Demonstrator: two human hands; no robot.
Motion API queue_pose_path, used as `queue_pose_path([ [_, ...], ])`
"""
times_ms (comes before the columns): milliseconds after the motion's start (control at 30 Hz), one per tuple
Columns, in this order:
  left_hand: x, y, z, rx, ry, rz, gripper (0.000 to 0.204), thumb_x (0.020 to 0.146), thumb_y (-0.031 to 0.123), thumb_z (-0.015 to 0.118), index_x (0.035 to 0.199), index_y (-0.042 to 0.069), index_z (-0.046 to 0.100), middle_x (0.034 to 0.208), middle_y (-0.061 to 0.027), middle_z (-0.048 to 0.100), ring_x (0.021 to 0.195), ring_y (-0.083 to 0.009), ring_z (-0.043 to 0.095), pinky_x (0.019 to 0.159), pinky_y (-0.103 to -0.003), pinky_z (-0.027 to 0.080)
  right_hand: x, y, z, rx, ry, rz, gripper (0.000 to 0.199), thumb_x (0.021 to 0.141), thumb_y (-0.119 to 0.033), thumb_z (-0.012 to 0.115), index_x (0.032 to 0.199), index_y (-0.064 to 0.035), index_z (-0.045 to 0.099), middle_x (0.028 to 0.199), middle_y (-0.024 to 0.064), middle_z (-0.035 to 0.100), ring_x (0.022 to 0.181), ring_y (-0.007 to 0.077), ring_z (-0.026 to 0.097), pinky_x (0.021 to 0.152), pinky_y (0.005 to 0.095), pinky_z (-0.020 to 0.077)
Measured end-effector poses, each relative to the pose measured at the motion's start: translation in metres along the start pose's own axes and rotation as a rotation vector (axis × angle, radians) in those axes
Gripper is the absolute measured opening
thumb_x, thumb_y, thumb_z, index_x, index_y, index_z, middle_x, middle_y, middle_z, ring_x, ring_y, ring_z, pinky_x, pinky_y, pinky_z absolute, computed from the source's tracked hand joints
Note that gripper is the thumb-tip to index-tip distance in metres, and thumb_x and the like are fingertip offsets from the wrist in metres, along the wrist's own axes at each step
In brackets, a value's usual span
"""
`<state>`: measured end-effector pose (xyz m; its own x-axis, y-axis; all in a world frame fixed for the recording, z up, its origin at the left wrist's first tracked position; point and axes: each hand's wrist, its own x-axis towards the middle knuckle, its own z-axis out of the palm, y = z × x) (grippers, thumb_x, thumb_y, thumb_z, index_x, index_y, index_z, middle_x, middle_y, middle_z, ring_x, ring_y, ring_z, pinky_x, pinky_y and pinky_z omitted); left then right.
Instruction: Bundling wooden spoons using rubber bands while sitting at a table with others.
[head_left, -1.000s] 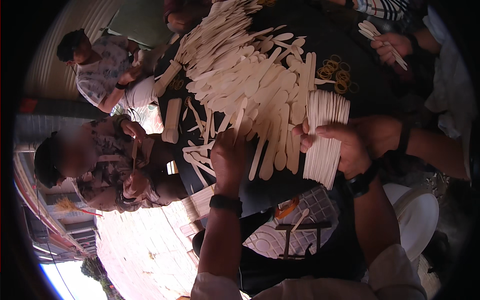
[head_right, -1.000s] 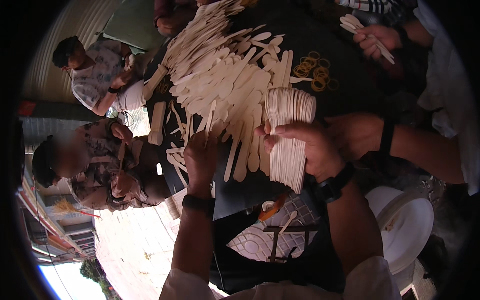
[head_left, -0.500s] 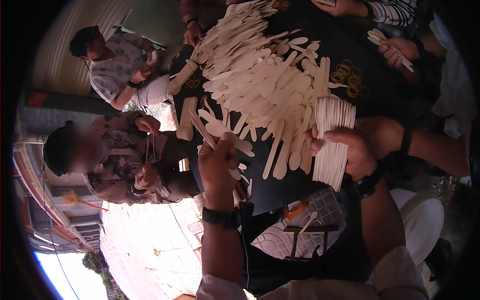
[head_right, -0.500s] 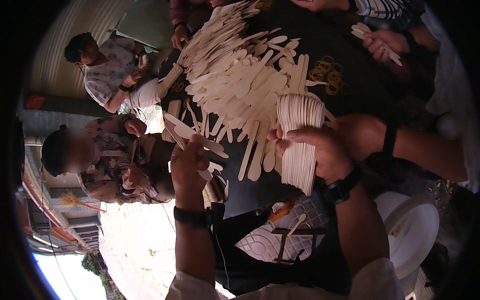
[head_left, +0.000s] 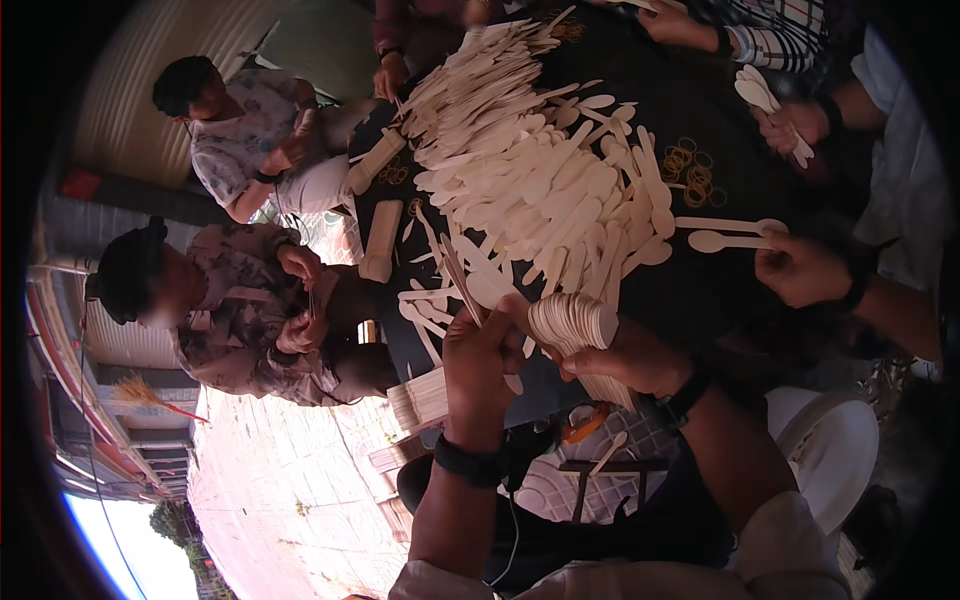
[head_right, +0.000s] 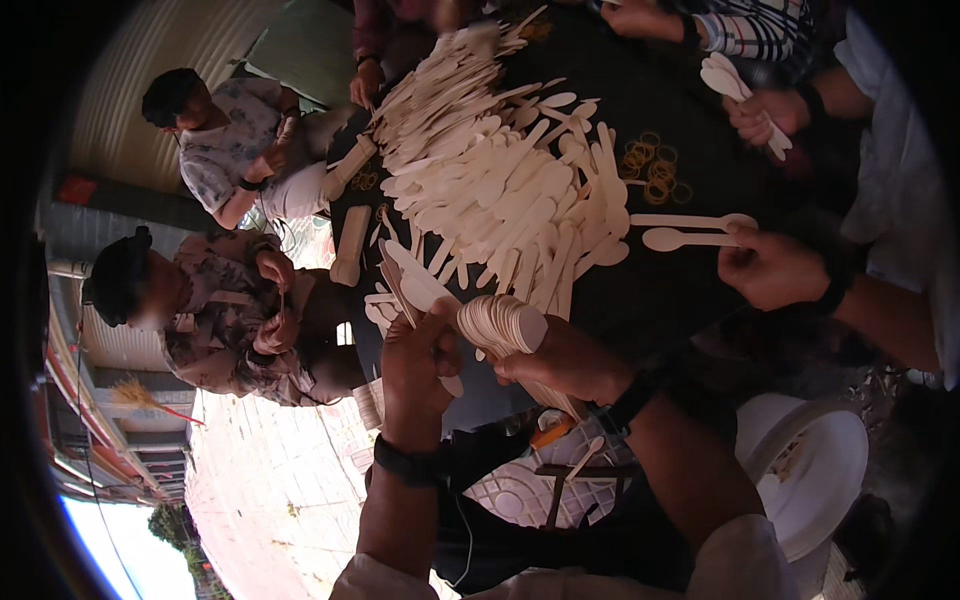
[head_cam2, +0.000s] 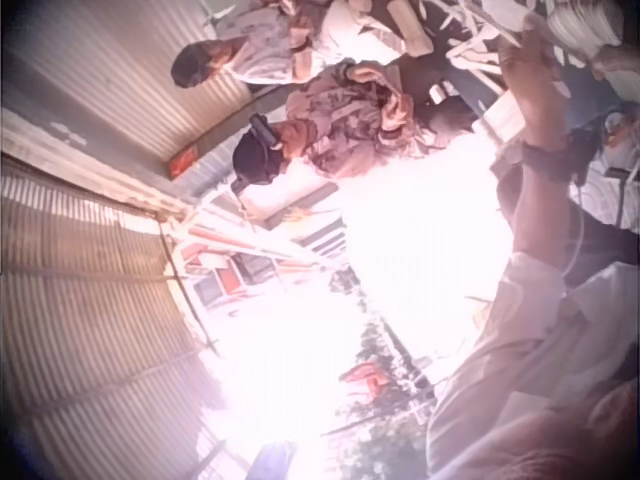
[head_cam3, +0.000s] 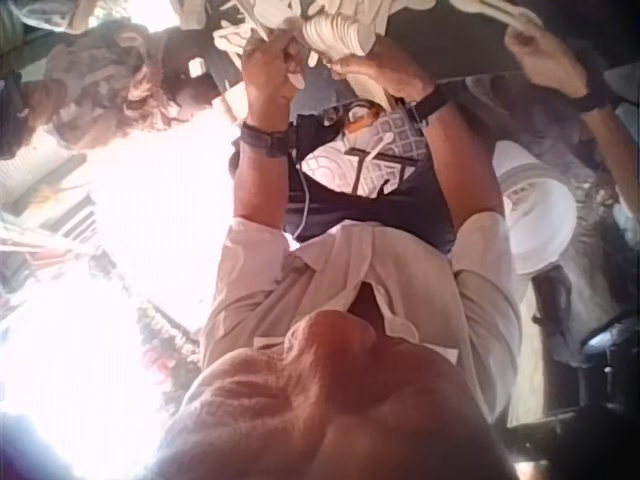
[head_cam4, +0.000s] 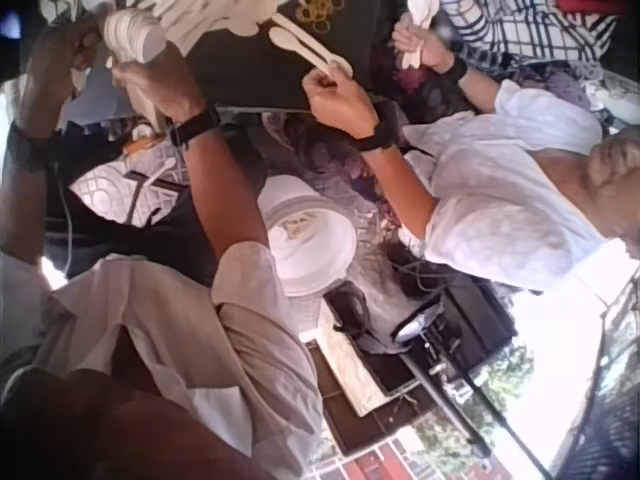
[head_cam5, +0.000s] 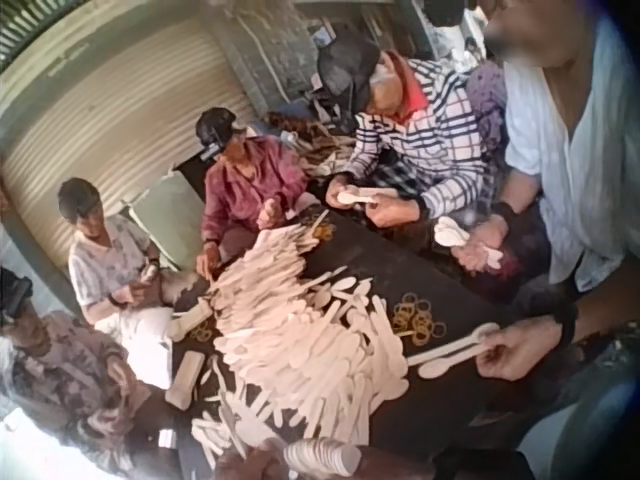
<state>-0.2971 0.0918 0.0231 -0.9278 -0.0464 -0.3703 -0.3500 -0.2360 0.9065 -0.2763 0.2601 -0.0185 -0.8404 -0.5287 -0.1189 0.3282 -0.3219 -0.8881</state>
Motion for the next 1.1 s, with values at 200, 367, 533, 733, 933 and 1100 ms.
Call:
queue_pose_path([
  [200,-0.017,0.000,-0.014,0.012,0.056,0.098,0.013,0.084,0.010,0.059,0.072,0.007,0.056,0.052,0.0018,0.046,0.040,-0.0049,0.038,0.037,-0.019,0.029,-0.012,-0.003,0.011,0.112,0.099,-0.034,0.040,0.077,-0.004,0.059,0.115,-0.0005,0.047,0.089,0.0059,0.059,0.078,0.0140,0.058,0.072,0.0278,0.0486],
  [367,-0.033,-0.001,-0.029,-0.210,-0.060,0.133,0.007,0.086,0.010,0.056,0.079,0.007,0.055,0.065,-0.0040,0.054,0.049,-0.0064,0.044,0.041,-0.019,0.033,-0.025,0.003,0.011,0.214,0.127,0.020,0.043,0.074,-0.002,0.058,0.115,-0.0011,0.045,0.085,0.0088,0.059,0.072,0.0170,0.060,0.069,0.0299,0.0491],
  [533,-0.056,0.001,-0.042,-0.411,-0.325,0.091,0.008,0.086,0.008,0.053,0.093,0.007,0.057,0.081,-0.0103,0.060,0.053,-0.0072,0.045,0.044,-0.018,0.035,-0.052,0.018,0.020,0.418,0.100,0.030,0.038,0.071,-0.006,0.061,0.108,-0.0010,0.052,0.087,0.0088,0.060,0.073,0.0173,0.060,0.068,0.0303,0.0489],
  [733,-0.097,-0.010,-0.053,-0.542,-0.332,0.100,0.010,0.083,0.002,0.056,0.092,0.006,0.057,0.086,-0.0106,0.060,0.056,-0.0085,0.050,0.046,-0.018,0.038,-0.118,0.032,0.078,0.540,0.248,0.090,0.029,0.072,-0.008,0.057,0.099,0.0006,0.050,0.089,0.0121,0.054,0.083,0.0247,0.059,0.075,0.0364,0.0478],
  [933,-0.150,-0.047,-0.046,-0.596,-0.237,0.068,0.008,0.079,-0.001,0.060,0.085,0.002,0.058,0.075,-0.0073,0.058,0.056,-0.0091,0.050,0.046,-0.019,0.037,-0.143,0.036,0.116,0.643,0.277,-0.253,0.042,0.072,-0.013,0.055,0.110,0.0045,0.048,0.093,0.0139,0.055,0.082,0.0225,0.055,0.076,0.0358,0.0445],
  [1100,-0.187,-0.066,-0.047,-0.568,-0.311,0.077,0.010,0.078,0.002,0.063,0.086,0.002,0.057,0.066,-0.0058,0.056,0.055,-0.0086,0.049,0.047,-0.022,0.037,-0.148,0.008,0.129,0.590,0.255,-0.347,0.047,0.075,-0.013,0.053,0.115,0.0100,0.045,0.085,0.0134,0.057,0.083,0.0221,0.055,0.079,0.0338,0.0432],
])
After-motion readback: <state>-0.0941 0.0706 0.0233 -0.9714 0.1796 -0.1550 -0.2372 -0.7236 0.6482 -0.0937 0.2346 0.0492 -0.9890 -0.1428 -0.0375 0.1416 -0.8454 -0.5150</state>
